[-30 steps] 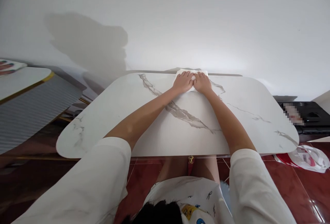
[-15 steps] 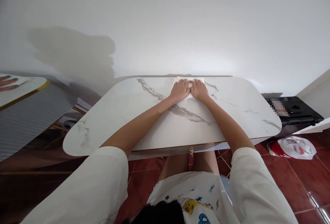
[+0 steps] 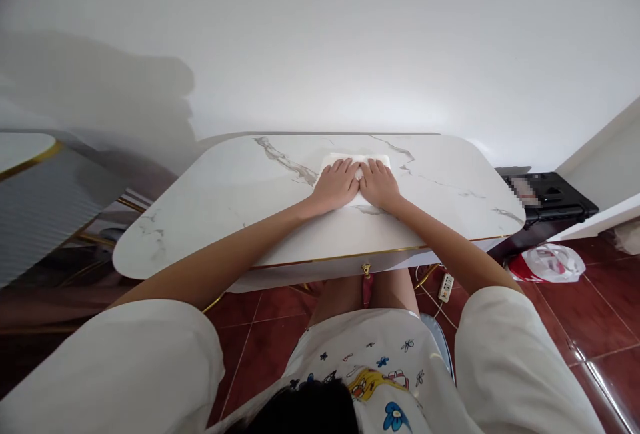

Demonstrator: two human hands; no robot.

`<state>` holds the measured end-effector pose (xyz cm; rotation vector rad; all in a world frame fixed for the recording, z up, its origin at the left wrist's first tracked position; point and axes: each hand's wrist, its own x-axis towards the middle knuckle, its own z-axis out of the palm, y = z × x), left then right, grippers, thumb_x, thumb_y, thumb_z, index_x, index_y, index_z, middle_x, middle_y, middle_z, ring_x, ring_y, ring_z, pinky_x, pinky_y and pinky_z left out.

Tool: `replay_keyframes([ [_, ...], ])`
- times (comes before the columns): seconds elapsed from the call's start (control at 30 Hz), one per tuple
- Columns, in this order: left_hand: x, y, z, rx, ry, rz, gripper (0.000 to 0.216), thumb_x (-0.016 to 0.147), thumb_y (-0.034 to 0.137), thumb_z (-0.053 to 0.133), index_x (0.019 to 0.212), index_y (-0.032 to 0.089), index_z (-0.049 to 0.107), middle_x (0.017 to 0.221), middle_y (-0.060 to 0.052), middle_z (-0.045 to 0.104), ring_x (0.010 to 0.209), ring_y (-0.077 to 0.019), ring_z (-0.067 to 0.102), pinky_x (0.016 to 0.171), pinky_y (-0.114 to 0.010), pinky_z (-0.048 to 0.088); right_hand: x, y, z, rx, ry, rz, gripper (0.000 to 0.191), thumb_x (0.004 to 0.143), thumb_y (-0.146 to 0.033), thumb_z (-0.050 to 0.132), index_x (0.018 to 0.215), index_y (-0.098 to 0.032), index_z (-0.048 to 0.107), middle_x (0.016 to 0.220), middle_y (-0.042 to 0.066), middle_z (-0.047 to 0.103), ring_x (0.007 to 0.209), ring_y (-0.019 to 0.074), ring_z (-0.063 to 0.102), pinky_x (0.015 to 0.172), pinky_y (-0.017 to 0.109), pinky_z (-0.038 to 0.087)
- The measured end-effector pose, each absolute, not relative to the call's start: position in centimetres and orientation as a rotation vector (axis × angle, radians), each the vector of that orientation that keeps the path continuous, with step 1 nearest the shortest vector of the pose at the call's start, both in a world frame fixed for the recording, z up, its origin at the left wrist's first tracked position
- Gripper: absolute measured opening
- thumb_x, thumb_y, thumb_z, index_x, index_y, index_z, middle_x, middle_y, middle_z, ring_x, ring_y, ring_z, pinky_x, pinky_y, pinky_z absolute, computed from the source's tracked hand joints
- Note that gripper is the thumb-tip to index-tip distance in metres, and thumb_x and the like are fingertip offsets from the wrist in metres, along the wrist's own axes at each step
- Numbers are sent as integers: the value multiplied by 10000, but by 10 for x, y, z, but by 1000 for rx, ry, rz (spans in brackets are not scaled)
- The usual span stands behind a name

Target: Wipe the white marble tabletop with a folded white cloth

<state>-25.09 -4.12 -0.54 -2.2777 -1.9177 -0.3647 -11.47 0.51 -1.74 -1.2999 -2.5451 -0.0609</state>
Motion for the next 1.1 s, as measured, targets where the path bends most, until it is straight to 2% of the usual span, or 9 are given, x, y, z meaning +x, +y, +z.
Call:
replay_keyframes([
  [0.2,-246,-74,-3,-2288,-1944,-308,513,946,273,278,1425,145,412,1519,-141,396,1388,-304,350,1097,-473,324,-108,-31,-16,-1313,-2557,-49,520,968,-251,280,1443,-97,424,1536,160,392,1427,311,332,1151,463,289],
  [0.43,-234,-112,-8,-2258,-2061,-282,548,941,313,311,1465,166,376,1558,-128,351,1434,-314,305,1145,-487,276,-95,-67,-20,-1238,-2556,-6,538,959,-294,300,1470,-167,410,1542,113,396,1436,301,330,1153,507,303],
  [0.63,-214,-137,-6,-2240,-2131,-341,556,917,306,356,1460,189,386,1550,-124,369,1429,-323,321,1152,-510,276,-75,-87,-18,-1210,-2573,3,547,941,-289,319,1459,-151,430,1539,126,397,1432,306,338,1153,518,310],
  [0.77,-205,-141,-9,-2264,-2088,-379,555,917,315,354,1461,207,381,1544,-124,378,1431,-329,313,1147,-546,266,-60,-91,-18,-1176,-2581,14,556,943,-302,315,1479,-185,402,1537,106,404,1435,299,334,1144,531,323],
  [0.97,-193,-132,-9,-2308,-2086,-378,542,934,339,350,1456,197,380,1550,-138,359,1439,-341,291,1143,-584,246,-46,-86,-17,-1206,-2589,-6,553,947,-292,292,1462,-142,423,1540,111,399,1445,268,322,1174,472,295],
  [1.1,-189,-112,-7,-2326,-2080,-392,520,942,334,334,1436,180,395,1547,-151,356,1429,-349,294,1124,-590,268,-44,-63,-16,-1194,-2612,4,556,943,-275,274,1462,-135,419,1541,114,399,1446,267,319,1170,484,297],
])
